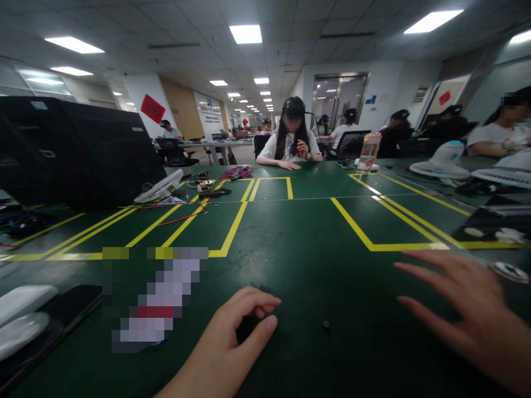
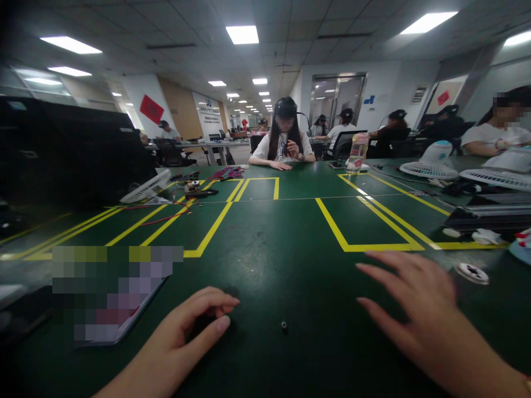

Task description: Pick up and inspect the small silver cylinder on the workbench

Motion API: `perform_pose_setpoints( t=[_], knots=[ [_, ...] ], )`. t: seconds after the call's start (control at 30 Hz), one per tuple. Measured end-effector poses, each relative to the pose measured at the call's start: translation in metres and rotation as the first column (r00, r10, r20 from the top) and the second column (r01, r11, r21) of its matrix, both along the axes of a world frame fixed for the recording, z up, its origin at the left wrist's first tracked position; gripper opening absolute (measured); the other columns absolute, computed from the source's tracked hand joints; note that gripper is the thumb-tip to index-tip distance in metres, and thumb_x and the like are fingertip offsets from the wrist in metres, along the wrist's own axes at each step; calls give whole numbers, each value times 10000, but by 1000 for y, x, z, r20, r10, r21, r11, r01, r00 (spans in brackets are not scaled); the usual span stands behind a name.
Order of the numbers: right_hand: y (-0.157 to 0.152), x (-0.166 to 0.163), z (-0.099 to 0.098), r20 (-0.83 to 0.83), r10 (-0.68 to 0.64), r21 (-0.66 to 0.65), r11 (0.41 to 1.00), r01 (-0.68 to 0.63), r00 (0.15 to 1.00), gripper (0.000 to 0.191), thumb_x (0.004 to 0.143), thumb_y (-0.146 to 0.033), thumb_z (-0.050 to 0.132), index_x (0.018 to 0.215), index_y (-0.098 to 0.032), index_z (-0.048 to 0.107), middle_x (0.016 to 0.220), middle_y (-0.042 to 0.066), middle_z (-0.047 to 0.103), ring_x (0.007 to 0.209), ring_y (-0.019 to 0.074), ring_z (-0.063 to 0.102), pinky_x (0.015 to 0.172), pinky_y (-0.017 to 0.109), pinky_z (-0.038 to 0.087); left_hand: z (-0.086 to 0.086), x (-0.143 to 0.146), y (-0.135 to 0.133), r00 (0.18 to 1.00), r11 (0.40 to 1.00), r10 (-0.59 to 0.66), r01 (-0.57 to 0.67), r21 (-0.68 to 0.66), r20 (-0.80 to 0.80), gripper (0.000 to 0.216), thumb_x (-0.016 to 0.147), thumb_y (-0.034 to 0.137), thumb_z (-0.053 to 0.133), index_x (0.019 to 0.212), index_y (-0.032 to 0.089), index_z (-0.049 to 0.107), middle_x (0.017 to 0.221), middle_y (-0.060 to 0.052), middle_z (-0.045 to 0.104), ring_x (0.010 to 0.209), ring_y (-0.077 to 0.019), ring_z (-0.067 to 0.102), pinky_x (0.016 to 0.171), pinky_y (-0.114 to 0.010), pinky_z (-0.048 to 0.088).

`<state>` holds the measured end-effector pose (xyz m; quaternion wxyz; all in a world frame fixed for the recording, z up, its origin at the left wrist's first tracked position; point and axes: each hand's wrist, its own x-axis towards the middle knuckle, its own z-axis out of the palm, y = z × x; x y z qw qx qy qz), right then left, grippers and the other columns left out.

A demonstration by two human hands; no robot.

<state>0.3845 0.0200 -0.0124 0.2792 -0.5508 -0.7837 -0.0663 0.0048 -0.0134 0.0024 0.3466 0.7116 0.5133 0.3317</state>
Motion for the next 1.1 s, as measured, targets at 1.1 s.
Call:
perform_pose_setpoints(
  t=[1.1],
  knots=[
    [6, -14, -20, -66, 221, -68, 972, -226, 973, 280, 869, -254, 529, 1127, -301, 629, 1147, 28, 608, 1004, 119, 618, 881, 206, 526, 5, 2, -1, 1000, 1000, 6, -6, 15, 30, 160, 901, 174, 565, 991, 232, 684, 941, -11, 659, 862, -171, 628, 779, -276, 487]
  ],
)
